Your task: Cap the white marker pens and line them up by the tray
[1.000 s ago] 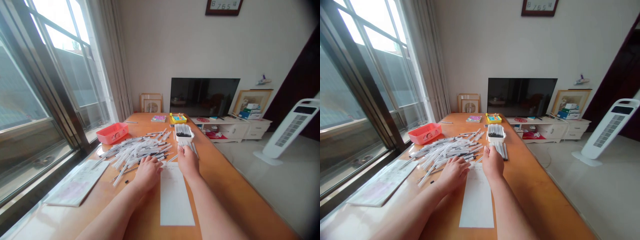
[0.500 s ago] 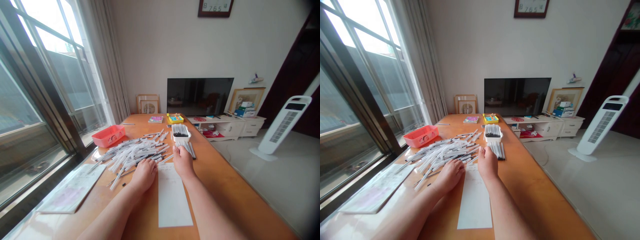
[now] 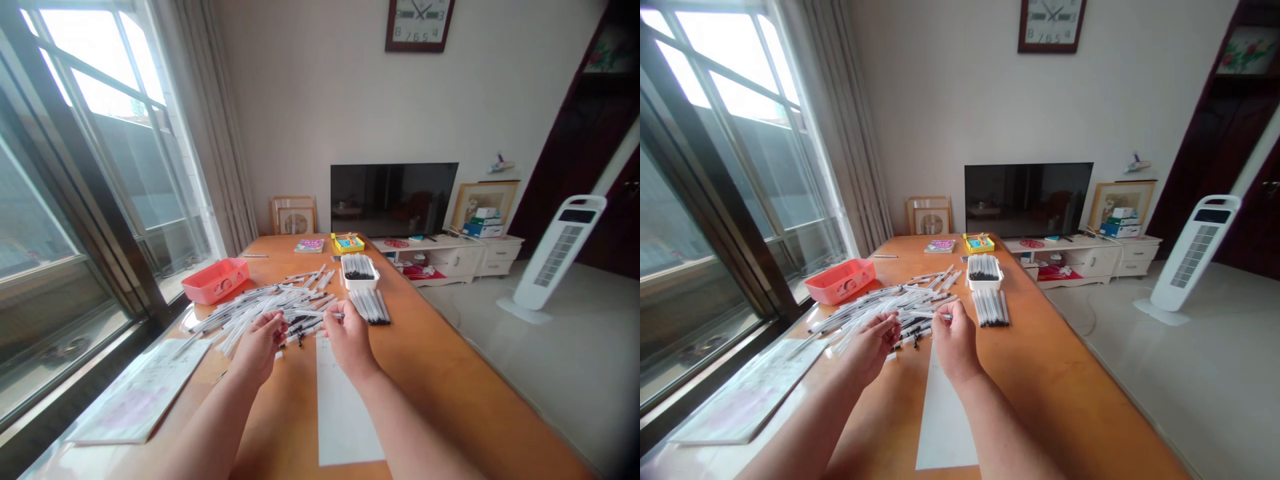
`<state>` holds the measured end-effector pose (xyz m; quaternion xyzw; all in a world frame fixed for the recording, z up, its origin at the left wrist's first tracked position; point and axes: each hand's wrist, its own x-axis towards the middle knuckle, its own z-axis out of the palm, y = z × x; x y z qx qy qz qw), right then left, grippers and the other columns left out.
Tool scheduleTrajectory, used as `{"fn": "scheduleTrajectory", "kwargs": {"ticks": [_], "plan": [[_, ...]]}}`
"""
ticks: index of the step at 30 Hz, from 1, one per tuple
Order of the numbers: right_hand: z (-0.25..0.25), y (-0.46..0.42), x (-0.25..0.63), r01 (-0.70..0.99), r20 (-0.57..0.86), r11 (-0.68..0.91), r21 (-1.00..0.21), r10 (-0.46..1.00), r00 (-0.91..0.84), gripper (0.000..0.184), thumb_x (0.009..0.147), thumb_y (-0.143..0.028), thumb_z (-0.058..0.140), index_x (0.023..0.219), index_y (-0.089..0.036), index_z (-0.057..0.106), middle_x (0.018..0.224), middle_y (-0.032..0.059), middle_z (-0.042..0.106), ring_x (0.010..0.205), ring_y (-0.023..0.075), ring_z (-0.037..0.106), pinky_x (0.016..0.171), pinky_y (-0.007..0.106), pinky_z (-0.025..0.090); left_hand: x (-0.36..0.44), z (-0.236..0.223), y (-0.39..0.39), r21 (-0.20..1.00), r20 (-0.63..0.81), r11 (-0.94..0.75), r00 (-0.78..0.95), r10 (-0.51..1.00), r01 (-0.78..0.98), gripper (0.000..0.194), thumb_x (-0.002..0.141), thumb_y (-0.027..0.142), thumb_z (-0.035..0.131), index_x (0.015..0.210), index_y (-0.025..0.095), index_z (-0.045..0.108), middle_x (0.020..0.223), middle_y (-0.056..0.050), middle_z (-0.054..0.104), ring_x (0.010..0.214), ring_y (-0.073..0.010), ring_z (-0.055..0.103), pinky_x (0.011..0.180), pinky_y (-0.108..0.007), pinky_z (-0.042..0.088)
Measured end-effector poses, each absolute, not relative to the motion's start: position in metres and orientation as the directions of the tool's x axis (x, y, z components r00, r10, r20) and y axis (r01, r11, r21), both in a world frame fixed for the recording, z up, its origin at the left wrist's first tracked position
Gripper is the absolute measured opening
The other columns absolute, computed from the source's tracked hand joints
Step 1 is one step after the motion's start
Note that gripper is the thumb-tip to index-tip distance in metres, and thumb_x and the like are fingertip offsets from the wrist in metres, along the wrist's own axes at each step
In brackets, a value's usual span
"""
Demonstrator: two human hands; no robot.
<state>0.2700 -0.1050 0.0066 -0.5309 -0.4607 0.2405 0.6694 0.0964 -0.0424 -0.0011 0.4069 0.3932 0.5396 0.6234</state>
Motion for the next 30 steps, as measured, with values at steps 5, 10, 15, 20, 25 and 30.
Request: {"fn": "scheduleTrajectory", "kwargs": {"ticks": [5, 10, 15, 20, 25, 30], "plan": [[0.003, -0.108, 0.263, 0.251, 0.451, 0.378, -0.891, 0.796, 0.404, 0.014, 0.086, -0.037, 0.058, 0.087, -0.023, 0.056, 0.067, -0.0011, 0.061, 0.059, 0.0167, 0.058, 0.058, 0.027, 0.046, 0.091, 0.001, -0.038, 0.820, -0.138, 0.190, 0.135, 0.981, -0.540, 0.024, 0.079, 0.010, 0.073, 0.102, 0.014, 0.068, 0.079, -0.002, 0.068, 0.066, -0.0092, 0.063, 0.063, -0.020, 0.053], [0.007, -0.113, 0.260, 0.267, 0.460, 0.382, -0.885, 0.808, 0.368, 0.013, 0.087, -0.036, 0.057, 0.087, -0.023, 0.055, 0.067, -0.0010, 0.061, 0.059, 0.0166, 0.058, 0.058, 0.026, 0.046, 0.094, 0.005, -0.043, 0.822, -0.138, 0.205, 0.163, 0.977, -0.532, 0.020, 0.082, 0.010, 0.070, 0.101, 0.014, 0.069, 0.076, -0.001, 0.067, 0.065, -0.0095, 0.064, 0.060, -0.019, 0.053], [0.010, -0.116, 0.261, 0.274, 0.466, 0.386, -0.881, 0.809, 0.359, 0.013, 0.088, -0.036, 0.056, 0.087, -0.023, 0.055, 0.068, -0.0014, 0.061, 0.057, 0.0153, 0.055, 0.054, 0.025, 0.044, 0.094, 0.006, -0.046, 0.831, -0.132, 0.202, 0.170, 0.977, -0.518, 0.018, 0.085, 0.012, 0.069, 0.103, 0.012, 0.068, 0.077, -0.003, 0.067, 0.065, -0.0091, 0.064, 0.061, -0.019, 0.053], [0.009, -0.115, 0.262, 0.289, 0.478, 0.393, -0.873, 0.804, 0.353, 0.014, 0.088, -0.036, 0.057, 0.087, -0.023, 0.056, 0.068, -0.0013, 0.060, 0.056, 0.0145, 0.053, 0.053, 0.025, 0.042, 0.093, 0.003, -0.044, 0.831, -0.129, 0.199, 0.168, 0.977, -0.520, 0.019, 0.083, 0.011, 0.071, 0.102, 0.012, 0.068, 0.080, -0.002, 0.067, 0.064, -0.0074, 0.063, 0.063, -0.019, 0.054], [0.008, -0.116, 0.259, 0.279, 0.474, 0.395, -0.875, 0.818, 0.326, 0.011, 0.087, -0.034, 0.058, 0.086, -0.023, 0.056, 0.068, -0.0013, 0.061, 0.058, 0.0151, 0.056, 0.056, 0.025, 0.045, 0.096, 0.004, -0.047, 0.835, -0.133, 0.215, 0.193, 0.972, -0.506, 0.019, 0.084, 0.012, 0.072, 0.102, 0.012, 0.068, 0.075, -0.001, 0.063, 0.063, -0.0083, 0.062, 0.059, -0.018, 0.051], [0.007, -0.116, 0.257, 0.369, 0.431, 0.323, -0.871, 0.864, 0.260, 0.012, 0.085, -0.033, 0.061, 0.083, -0.022, 0.056, 0.068, -0.0009, 0.063, 0.060, 0.0158, 0.059, 0.060, 0.025, 0.046, 0.094, 0.007, -0.048, 0.846, -0.135, 0.201, 0.166, 0.977, -0.494, 0.019, 0.085, 0.012, 0.069, 0.104, 0.011, 0.068, 0.072, -0.001, 0.061, 0.062, -0.0088, 0.060, 0.060, -0.018, 0.051]]}}
